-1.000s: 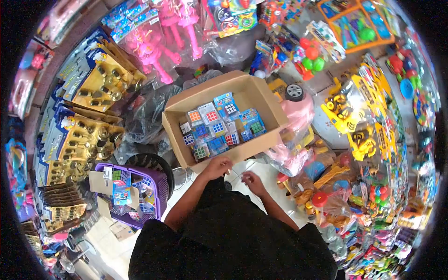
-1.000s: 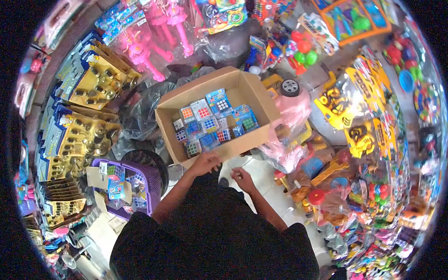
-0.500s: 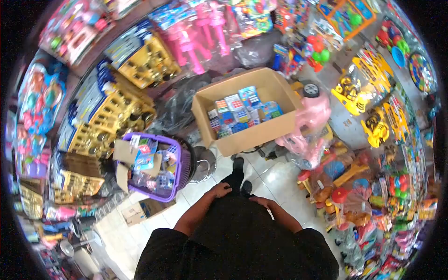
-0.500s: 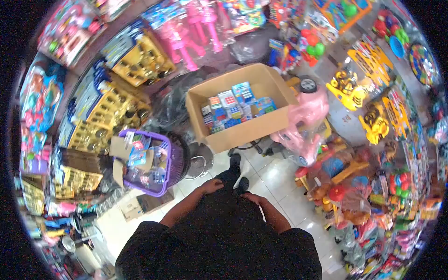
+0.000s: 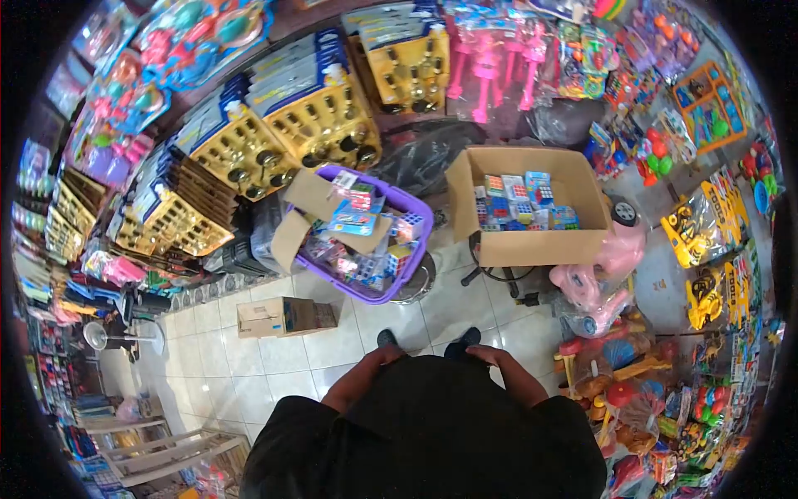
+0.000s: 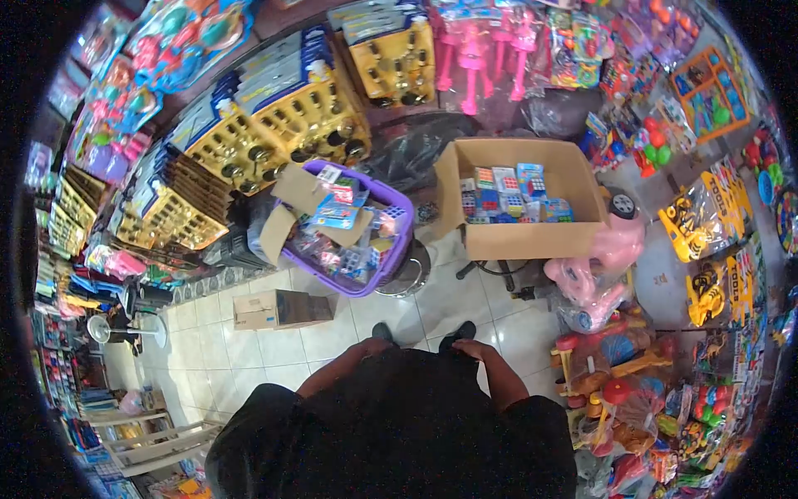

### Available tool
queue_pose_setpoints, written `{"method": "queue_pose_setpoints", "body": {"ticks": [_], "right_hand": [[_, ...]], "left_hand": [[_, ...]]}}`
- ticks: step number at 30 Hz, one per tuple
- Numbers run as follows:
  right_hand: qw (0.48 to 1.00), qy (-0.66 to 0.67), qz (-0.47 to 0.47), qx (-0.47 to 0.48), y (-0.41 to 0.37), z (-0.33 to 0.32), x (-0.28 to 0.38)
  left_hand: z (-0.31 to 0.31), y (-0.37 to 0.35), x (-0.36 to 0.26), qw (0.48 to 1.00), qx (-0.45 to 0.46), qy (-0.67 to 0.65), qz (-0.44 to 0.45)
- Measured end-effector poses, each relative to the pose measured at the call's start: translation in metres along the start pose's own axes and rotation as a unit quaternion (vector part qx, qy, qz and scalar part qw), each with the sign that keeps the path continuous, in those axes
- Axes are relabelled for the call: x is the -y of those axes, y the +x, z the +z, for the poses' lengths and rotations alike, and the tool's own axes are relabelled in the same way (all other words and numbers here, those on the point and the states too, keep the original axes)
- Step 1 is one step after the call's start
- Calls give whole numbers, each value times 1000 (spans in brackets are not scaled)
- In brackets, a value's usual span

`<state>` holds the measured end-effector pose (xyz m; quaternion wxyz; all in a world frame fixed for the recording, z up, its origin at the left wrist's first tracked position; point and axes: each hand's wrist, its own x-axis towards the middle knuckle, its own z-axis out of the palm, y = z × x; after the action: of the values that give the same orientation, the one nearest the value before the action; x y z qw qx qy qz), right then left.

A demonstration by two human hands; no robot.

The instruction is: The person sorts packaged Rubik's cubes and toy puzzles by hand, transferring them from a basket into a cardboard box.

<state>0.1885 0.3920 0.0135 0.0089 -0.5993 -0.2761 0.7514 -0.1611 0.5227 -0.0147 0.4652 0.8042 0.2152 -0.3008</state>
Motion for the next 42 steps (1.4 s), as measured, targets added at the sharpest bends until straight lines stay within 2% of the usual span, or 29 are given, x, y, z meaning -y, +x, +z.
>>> {"method": "queue_pose_setpoints", "body": {"ticks": [2, 4, 5, 6, 8, 9, 12, 13, 16, 20, 22, 24, 25, 26, 28, 30, 32, 33, 36, 38, 39, 42], "right_hand": [[999, -8, -5, -38, 28, 20, 2], [998, -38, -8, -42, 49, 42, 11], [997, -77, -22, -9, 60, 53, 16], [987, -139, -56, 59, 77, 62, 21], [931, -286, -139, 181, 111, 73, 26], [822, -516, -206, 125, 138, 76, 16], [942, -310, -122, -30, 82, 108, 76], [965, -249, -73, 36, 62, 117, 110], [945, -288, -157, -1, 32, 138, 162], [953, -89, -288, 39, -4, 148, 228], [945, -92, -310, 44, -39, 146, 268], [933, -91, -346, 40, -73, 139, 308], [924, -89, -370, 34, -88, 132, 328], [914, -88, -395, 27, -100, 123, 344], [912, 8, -409, -6, -115, 101, 374], [856, 50, -491, -155, -91, 57, 414], [807, -5, -515, -290, -67, 38, 447], [776, -29, -518, -358, -55, 31, 458], [749, -41, -520, -408, -7, 16, 477], [682, -175, -505, -499, 13, 14, 477], [643, -241, -490, -537, 19, 14, 477], [707, -209, -451, -503, -1, 21, 482]], "left_hand": [[33, -4, 54, 992, -65, 23, 106], [11, -50, 43, 992, -72, -37, 101], [-4, -76, 28, 990, -74, -70, 102], [-18, -97, 18, 985, -66, -158, 29], [-28, -128, 18, 936, -39, -332, -111], [-15, -120, 49, 928, -29, -350, -125], [32, -103, 126, 981, -98, -166, 9], [23, -128, 111, 978, -161, -95, 91], [4, -156, 97, 954, -143, -255, -62], [-22, -180, 94, 883, -251, -397, 15], [-52, -195, 82, 839, -300, -454, 20], [-102, -232, 46, 828, -282, -485, 22], [-121, -237, 48, 829, -271, -484, 71], [-142, -242, 44, 844, -277, -455, 70], [-206, -271, 3, 803, -324, -488, 109], [-260, -269, -7, 764, -384, -496, 152], [-295, -252, -8, 724, -419, -515, 191], [-310, -242, -6, 726, -437, -501, 176], [-345, -214, -6, 745, -456, -474, 114], [-360, -203, -10, 765, -435, -473, 41], [-359, -197, -9, 771, -456, -444, 35], [-355, -180, 4, 776, -469, -421, 38]]}}
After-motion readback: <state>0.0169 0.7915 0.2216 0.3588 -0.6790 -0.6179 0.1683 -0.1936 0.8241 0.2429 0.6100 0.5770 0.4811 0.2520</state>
